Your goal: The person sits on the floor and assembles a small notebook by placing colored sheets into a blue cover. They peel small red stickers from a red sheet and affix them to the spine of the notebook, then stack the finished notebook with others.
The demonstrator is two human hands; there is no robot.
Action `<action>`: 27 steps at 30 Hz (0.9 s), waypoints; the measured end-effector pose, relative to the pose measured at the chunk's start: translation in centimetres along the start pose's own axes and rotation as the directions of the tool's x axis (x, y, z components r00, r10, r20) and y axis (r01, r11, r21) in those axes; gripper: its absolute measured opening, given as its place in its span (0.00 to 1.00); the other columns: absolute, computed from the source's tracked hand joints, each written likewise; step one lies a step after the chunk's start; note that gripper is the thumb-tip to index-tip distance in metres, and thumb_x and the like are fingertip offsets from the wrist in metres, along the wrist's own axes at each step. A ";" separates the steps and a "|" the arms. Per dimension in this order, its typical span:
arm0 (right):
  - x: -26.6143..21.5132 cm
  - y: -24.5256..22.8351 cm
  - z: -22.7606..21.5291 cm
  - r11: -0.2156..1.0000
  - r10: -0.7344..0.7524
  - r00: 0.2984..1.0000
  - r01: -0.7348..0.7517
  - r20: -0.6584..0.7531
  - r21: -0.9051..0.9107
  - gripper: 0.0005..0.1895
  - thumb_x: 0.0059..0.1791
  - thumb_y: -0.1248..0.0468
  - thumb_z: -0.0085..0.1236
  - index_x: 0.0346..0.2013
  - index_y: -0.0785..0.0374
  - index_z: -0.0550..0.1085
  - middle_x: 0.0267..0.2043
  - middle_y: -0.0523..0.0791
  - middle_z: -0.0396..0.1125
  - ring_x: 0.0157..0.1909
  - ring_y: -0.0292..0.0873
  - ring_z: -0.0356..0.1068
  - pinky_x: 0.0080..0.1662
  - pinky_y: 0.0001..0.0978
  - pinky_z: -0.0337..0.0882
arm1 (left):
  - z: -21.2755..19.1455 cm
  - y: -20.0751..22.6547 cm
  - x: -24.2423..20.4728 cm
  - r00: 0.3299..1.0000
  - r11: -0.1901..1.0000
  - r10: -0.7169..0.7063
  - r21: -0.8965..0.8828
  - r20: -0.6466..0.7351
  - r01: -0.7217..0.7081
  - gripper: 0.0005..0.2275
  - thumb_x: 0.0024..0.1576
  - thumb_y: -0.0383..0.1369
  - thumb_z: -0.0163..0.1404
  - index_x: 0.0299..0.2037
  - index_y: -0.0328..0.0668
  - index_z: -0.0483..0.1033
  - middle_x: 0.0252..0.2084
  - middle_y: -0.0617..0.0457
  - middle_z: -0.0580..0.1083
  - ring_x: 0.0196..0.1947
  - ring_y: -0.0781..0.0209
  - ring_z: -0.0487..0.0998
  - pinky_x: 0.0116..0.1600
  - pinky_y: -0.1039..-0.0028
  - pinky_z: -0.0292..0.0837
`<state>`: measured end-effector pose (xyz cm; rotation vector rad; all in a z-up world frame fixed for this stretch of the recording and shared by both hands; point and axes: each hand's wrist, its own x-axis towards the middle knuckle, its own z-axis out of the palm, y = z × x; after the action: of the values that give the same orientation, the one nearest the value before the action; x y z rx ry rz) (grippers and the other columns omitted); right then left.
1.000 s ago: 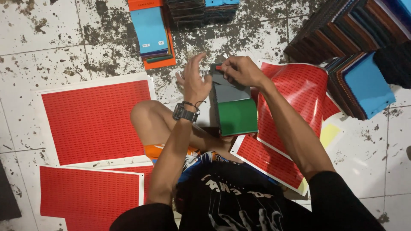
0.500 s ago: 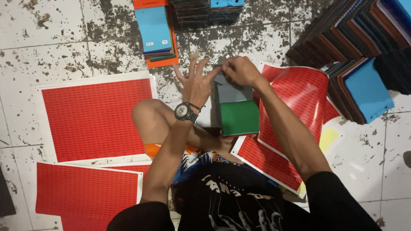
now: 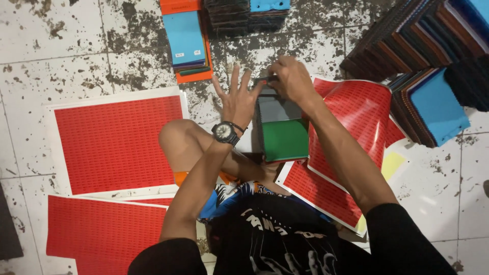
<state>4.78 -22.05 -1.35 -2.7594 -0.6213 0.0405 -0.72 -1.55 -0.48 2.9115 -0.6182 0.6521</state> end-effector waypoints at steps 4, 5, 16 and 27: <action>-0.5 1.1 1.7 0.997 -0.078 0.981 0.077 -0.177 -0.011 0.06 0.44 0.66 0.71 0.33 0.55 0.80 0.32 0.43 0.71 0.39 0.47 0.75 0.42 0.39 0.74 | -0.5 -0.3 0.4 0.996 0.977 -0.055 -0.201 0.070 0.068 0.15 0.61 0.25 0.46 0.50 0.63 0.78 0.63 0.54 0.67 0.72 0.51 0.57 0.65 0.21 0.28; -0.8 1.1 1.1 0.987 -0.142 0.961 0.121 -0.238 -0.103 0.04 0.46 0.63 0.70 0.30 0.52 0.80 0.32 0.40 0.72 0.37 0.44 0.74 0.41 0.37 0.73 | -0.7 -0.5 0.5 0.983 0.927 -0.123 -0.337 0.137 0.163 0.20 0.59 0.21 0.45 0.57 0.60 0.73 0.66 0.51 0.64 0.69 0.50 0.62 0.65 0.21 0.31; -3.3 -2.9 -5.4 0.871 -0.099 0.975 -0.012 0.200 0.491 0.17 0.44 0.62 0.67 0.44 0.66 0.78 0.42 0.59 0.73 0.45 0.64 0.74 0.49 0.57 0.74 | -0.1 -1.8 1.0 0.865 -0.011 -0.328 -0.917 0.381 0.400 0.34 0.53 0.12 0.34 0.72 0.48 0.54 0.63 0.36 0.66 0.46 0.49 0.82 0.49 0.61 0.75; -2.2 -1.1 -2.4 0.791 0.077 0.965 -0.213 0.252 0.573 0.09 0.56 0.62 0.57 0.43 0.63 0.80 0.33 0.50 0.76 0.38 0.50 0.77 0.43 0.44 0.74 | -3.1 -0.6 2.2 0.886 0.092 -0.258 -0.903 0.387 0.421 0.32 0.56 0.12 0.33 0.73 0.42 0.49 0.68 0.29 0.59 0.52 0.36 0.80 0.59 0.46 0.77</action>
<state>2.51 -22.76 1.22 -2.1825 -0.3552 0.4945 0.11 -1.26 3.28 1.6489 -0.1523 -0.0975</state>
